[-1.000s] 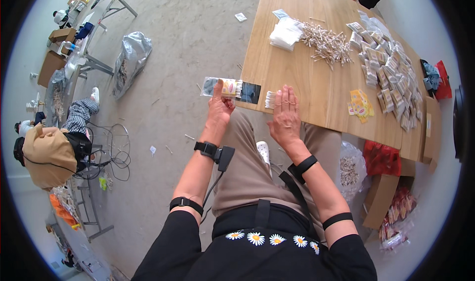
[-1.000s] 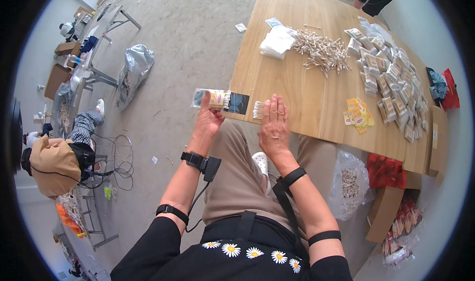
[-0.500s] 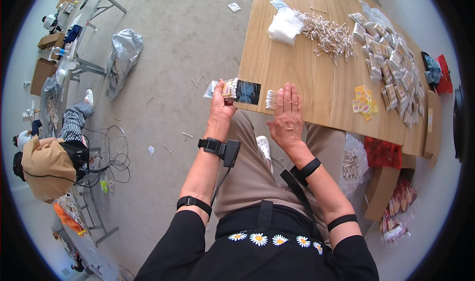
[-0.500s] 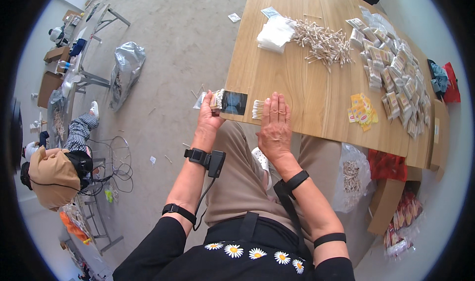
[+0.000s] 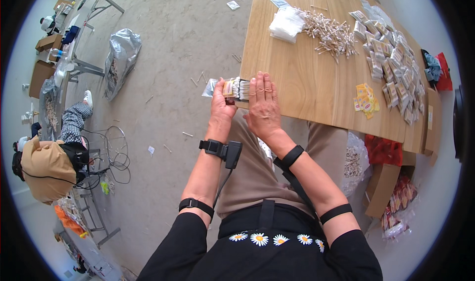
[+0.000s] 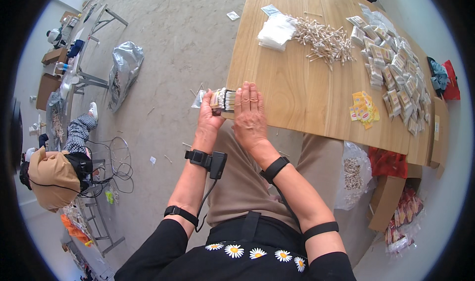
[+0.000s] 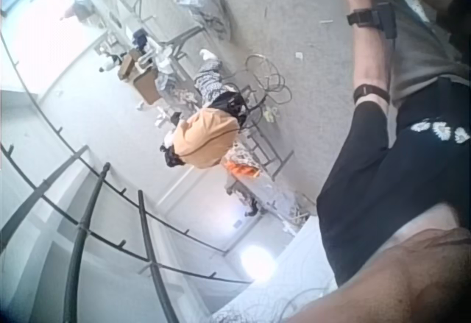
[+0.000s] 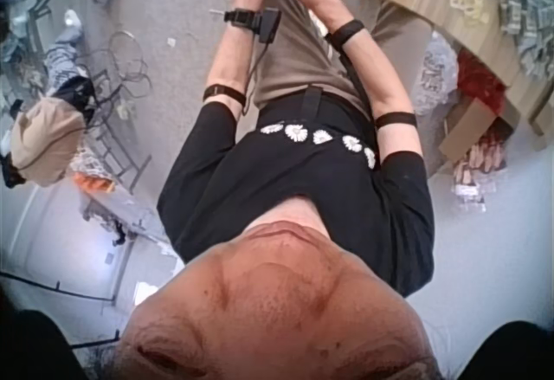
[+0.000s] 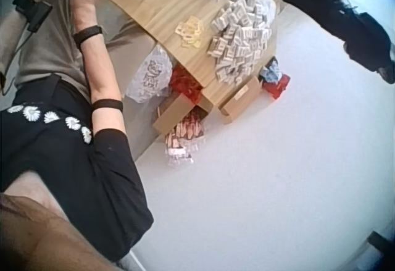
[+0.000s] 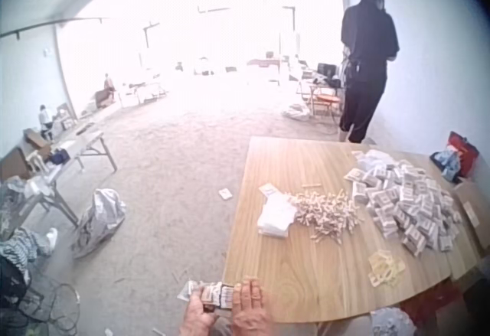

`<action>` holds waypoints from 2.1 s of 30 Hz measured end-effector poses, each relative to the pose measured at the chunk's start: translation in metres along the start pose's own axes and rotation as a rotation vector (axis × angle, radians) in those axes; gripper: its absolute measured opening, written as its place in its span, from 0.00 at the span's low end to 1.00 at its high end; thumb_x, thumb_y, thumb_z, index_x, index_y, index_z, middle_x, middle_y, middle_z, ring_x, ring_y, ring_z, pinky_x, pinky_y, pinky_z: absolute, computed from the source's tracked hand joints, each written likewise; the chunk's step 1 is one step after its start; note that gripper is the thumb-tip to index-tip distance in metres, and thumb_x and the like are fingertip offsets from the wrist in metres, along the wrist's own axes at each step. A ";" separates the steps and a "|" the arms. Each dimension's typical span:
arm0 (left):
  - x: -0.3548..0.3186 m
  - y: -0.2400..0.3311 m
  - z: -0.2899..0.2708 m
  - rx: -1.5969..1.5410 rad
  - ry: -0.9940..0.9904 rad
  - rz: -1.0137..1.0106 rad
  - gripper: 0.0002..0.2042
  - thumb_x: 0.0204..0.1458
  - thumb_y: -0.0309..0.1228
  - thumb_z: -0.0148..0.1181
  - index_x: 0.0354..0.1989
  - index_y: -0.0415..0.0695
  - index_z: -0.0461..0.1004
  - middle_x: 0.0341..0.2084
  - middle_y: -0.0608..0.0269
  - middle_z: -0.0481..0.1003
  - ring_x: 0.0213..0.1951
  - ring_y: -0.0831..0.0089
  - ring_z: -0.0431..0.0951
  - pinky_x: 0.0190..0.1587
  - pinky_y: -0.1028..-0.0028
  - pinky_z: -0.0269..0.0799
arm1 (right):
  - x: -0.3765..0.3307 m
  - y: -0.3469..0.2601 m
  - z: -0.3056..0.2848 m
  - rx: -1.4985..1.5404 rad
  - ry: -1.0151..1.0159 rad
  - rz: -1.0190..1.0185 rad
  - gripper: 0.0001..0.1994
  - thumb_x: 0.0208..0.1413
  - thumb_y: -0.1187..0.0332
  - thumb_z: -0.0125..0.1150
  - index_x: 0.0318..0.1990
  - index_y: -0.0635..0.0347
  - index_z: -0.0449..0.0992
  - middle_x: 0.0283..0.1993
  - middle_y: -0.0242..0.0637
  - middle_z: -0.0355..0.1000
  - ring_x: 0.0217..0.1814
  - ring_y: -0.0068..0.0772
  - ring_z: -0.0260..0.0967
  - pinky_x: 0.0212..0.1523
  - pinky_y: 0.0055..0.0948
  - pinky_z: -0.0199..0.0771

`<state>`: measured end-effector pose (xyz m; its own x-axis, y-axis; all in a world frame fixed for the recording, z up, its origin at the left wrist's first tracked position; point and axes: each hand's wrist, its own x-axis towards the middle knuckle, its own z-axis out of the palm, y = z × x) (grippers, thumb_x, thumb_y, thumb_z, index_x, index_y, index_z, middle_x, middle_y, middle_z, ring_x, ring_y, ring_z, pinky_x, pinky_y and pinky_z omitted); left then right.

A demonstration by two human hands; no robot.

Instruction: The person is seen taking cotton swabs and packing them into small plastic bags.

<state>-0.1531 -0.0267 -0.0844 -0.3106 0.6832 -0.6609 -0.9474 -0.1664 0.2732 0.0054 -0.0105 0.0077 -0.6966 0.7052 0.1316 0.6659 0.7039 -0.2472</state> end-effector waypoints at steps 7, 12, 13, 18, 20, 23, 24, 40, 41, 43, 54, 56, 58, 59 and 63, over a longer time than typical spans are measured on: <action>-0.038 -0.003 0.036 0.161 0.122 0.297 0.11 0.54 0.38 0.65 0.38 0.46 0.73 0.33 0.65 0.78 0.35 0.69 0.81 0.38 0.68 0.81 | 0.011 -0.014 0.010 0.022 0.028 0.000 0.51 0.39 0.60 0.73 0.69 0.74 0.50 0.75 0.58 0.40 0.79 0.56 0.33 0.76 0.47 0.33; -0.039 -0.003 0.036 0.219 0.115 0.413 0.11 0.53 0.37 0.65 0.38 0.46 0.72 0.33 0.66 0.78 0.33 0.72 0.81 0.34 0.70 0.80 | 0.014 -0.024 0.013 0.050 0.052 0.060 0.52 0.39 0.59 0.73 0.69 0.73 0.49 0.76 0.56 0.41 0.80 0.54 0.32 0.77 0.46 0.33; -0.040 -0.004 0.037 0.234 0.130 0.437 0.10 0.53 0.36 0.65 0.38 0.46 0.72 0.33 0.67 0.77 0.32 0.73 0.81 0.33 0.71 0.80 | 0.014 -0.022 0.014 0.047 0.055 0.060 0.52 0.39 0.59 0.73 0.69 0.73 0.49 0.76 0.56 0.41 0.80 0.54 0.32 0.77 0.46 0.33; -0.041 -0.009 0.041 0.262 0.135 0.589 0.08 0.54 0.34 0.63 0.36 0.43 0.74 0.30 0.70 0.75 0.31 0.77 0.77 0.33 0.73 0.76 | 0.007 -0.014 0.006 0.112 0.029 0.066 0.56 0.36 0.56 0.75 0.70 0.72 0.48 0.76 0.55 0.41 0.80 0.52 0.33 0.76 0.48 0.33; -0.039 -0.008 0.039 0.284 0.096 0.708 0.06 0.55 0.31 0.61 0.35 0.42 0.74 0.30 0.70 0.74 0.32 0.79 0.75 0.35 0.75 0.74 | 0.000 -0.005 0.002 0.088 0.030 0.099 0.56 0.36 0.55 0.76 0.70 0.72 0.48 0.76 0.54 0.41 0.80 0.51 0.33 0.76 0.49 0.33; -0.040 -0.009 0.042 0.336 0.072 0.745 0.05 0.56 0.29 0.60 0.34 0.41 0.73 0.29 0.71 0.72 0.32 0.81 0.72 0.36 0.76 0.71 | -0.007 0.002 -0.001 0.022 0.028 0.168 0.57 0.35 0.52 0.76 0.70 0.71 0.48 0.76 0.52 0.42 0.80 0.49 0.32 0.76 0.52 0.32; -0.040 -0.009 0.043 0.332 0.071 0.740 0.05 0.56 0.29 0.60 0.34 0.41 0.73 0.29 0.71 0.72 0.32 0.81 0.72 0.36 0.76 0.71 | -0.007 0.002 -0.002 -0.025 0.023 0.193 0.58 0.35 0.51 0.76 0.70 0.70 0.48 0.76 0.52 0.42 0.80 0.49 0.32 0.75 0.53 0.31; -0.038 -0.013 0.040 0.390 0.052 0.840 0.07 0.57 0.29 0.58 0.36 0.37 0.74 0.32 0.68 0.73 0.33 0.79 0.73 0.37 0.75 0.72 | 0.008 -0.029 0.015 -0.019 0.038 0.229 0.54 0.39 0.51 0.73 0.70 0.71 0.51 0.76 0.51 0.41 0.81 0.47 0.29 0.75 0.58 0.27; -0.037 -0.013 0.039 0.389 0.043 0.846 0.07 0.57 0.29 0.58 0.35 0.38 0.73 0.31 0.70 0.73 0.32 0.80 0.71 0.35 0.75 0.71 | 0.009 -0.030 0.018 -0.042 0.049 0.221 0.53 0.39 0.51 0.72 0.69 0.71 0.51 0.76 0.51 0.41 0.81 0.47 0.30 0.75 0.58 0.26; -0.040 -0.014 0.042 0.406 0.043 0.835 0.07 0.56 0.29 0.58 0.36 0.37 0.74 0.32 0.69 0.73 0.33 0.79 0.72 0.37 0.74 0.72 | 0.010 -0.031 0.020 -0.064 0.062 0.219 0.52 0.40 0.51 0.71 0.69 0.71 0.51 0.76 0.52 0.41 0.81 0.47 0.31 0.75 0.58 0.26; -0.052 0.000 0.037 0.455 0.011 0.748 0.08 0.59 0.35 0.60 0.36 0.45 0.71 0.27 0.74 0.70 0.29 0.83 0.70 0.31 0.76 0.70 | 0.006 -0.012 0.006 -0.027 -0.009 0.128 0.56 0.34 0.48 0.75 0.70 0.64 0.52 0.77 0.45 0.41 0.81 0.45 0.30 0.75 0.59 0.27; -0.059 0.012 0.031 0.424 0.001 0.518 0.10 0.59 0.40 0.61 0.37 0.48 0.70 0.29 0.74 0.72 0.29 0.84 0.73 0.27 0.78 0.71 | 0.006 -0.012 0.006 -0.030 -0.011 0.150 0.57 0.35 0.49 0.76 0.71 0.64 0.51 0.77 0.44 0.41 0.81 0.45 0.30 0.74 0.60 0.29; -0.058 0.014 0.032 0.386 -0.009 0.522 0.10 0.59 0.40 0.61 0.37 0.49 0.71 0.30 0.74 0.72 0.29 0.84 0.74 0.26 0.79 0.71 | 0.006 -0.013 0.005 -0.035 -0.017 0.175 0.57 0.36 0.49 0.76 0.71 0.63 0.49 0.77 0.43 0.41 0.81 0.45 0.30 0.74 0.60 0.30; -0.056 0.015 0.033 0.347 -0.020 0.524 0.11 0.58 0.41 0.62 0.38 0.50 0.71 0.30 0.74 0.73 0.30 0.84 0.75 0.25 0.80 0.72 | 0.007 -0.015 0.005 -0.040 -0.017 0.187 0.57 0.35 0.49 0.76 0.71 0.63 0.49 0.77 0.43 0.40 0.81 0.45 0.30 0.74 0.60 0.30; -0.036 0.011 0.019 0.346 -0.045 0.563 0.14 0.57 0.43 0.63 0.42 0.48 0.71 0.35 0.70 0.75 0.37 0.77 0.79 0.34 0.73 0.79 | 0.009 -0.018 0.006 -0.050 -0.018 0.189 0.57 0.36 0.49 0.76 0.71 0.63 0.50 0.77 0.43 0.40 0.81 0.45 0.30 0.74 0.62 0.30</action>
<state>-0.1509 -0.0393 -0.0443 -0.7406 0.5890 -0.3234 -0.5594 -0.2738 0.7823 -0.0145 -0.0177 0.0076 -0.5625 0.8238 0.0700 0.7973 0.5630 -0.2176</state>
